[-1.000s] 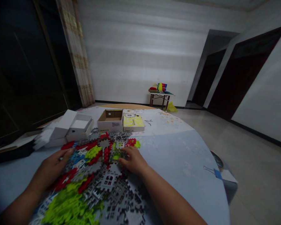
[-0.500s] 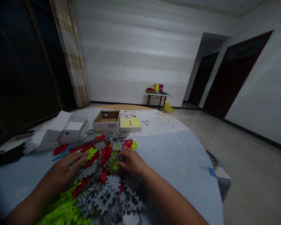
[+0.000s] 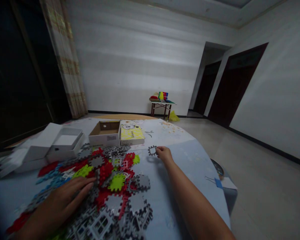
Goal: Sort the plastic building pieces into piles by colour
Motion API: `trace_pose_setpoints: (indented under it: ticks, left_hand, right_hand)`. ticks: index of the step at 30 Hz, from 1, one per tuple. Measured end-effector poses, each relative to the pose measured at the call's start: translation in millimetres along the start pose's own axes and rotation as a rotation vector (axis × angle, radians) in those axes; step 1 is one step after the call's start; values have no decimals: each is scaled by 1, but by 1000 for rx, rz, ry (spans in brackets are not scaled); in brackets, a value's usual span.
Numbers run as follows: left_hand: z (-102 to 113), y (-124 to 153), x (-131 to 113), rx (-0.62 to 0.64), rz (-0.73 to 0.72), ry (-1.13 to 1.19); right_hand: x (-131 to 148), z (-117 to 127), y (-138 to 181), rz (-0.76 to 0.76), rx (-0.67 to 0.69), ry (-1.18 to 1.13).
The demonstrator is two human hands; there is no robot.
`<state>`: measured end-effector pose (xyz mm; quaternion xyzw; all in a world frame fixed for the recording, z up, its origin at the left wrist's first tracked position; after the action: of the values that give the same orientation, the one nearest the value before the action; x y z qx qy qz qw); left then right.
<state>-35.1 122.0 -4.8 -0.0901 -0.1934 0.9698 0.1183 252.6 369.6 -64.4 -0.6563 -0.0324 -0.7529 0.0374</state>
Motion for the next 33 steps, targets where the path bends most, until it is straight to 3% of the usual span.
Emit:
trace_pose_setpoints:
  ticks: [6,11,16,21,25,29,33]
  left_hand:
    - [1,-1,0,-40,-47,-64]
    - [-4,2,5,-10,-35,-78]
    - [-4,3,-4,6,-56,-104]
    - [4,2,-28,37,-130,-114]
    - [7,8,-42,70,-157,-104]
    - [2,15,-35,111,-130,-87]
    - [2,16,1,115,2,-35]
  right_hand:
    - [-18,16,-38,-17,-150,29]
    - [-27,16,-26,3,-128,75]
    - [-15,-7,11,40,100,111]
    - [10,-23,56,181,552,405]
    - [19,-22,82,242,821,618]
    - [21,-23,88,322,874,769]
    - [17,-25,81,285,805,672]
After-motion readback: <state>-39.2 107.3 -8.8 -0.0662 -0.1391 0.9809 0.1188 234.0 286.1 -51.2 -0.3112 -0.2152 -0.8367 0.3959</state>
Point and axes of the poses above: each hand's wrist, its own y-axis away from the middle knuckle, its own z-axis out of the back of the hand, x = y × z, the point moved 3 cm from there along -y, towards the middle knuckle, and after that the axes turned 6 degrees about x, right-handed, at the moved point
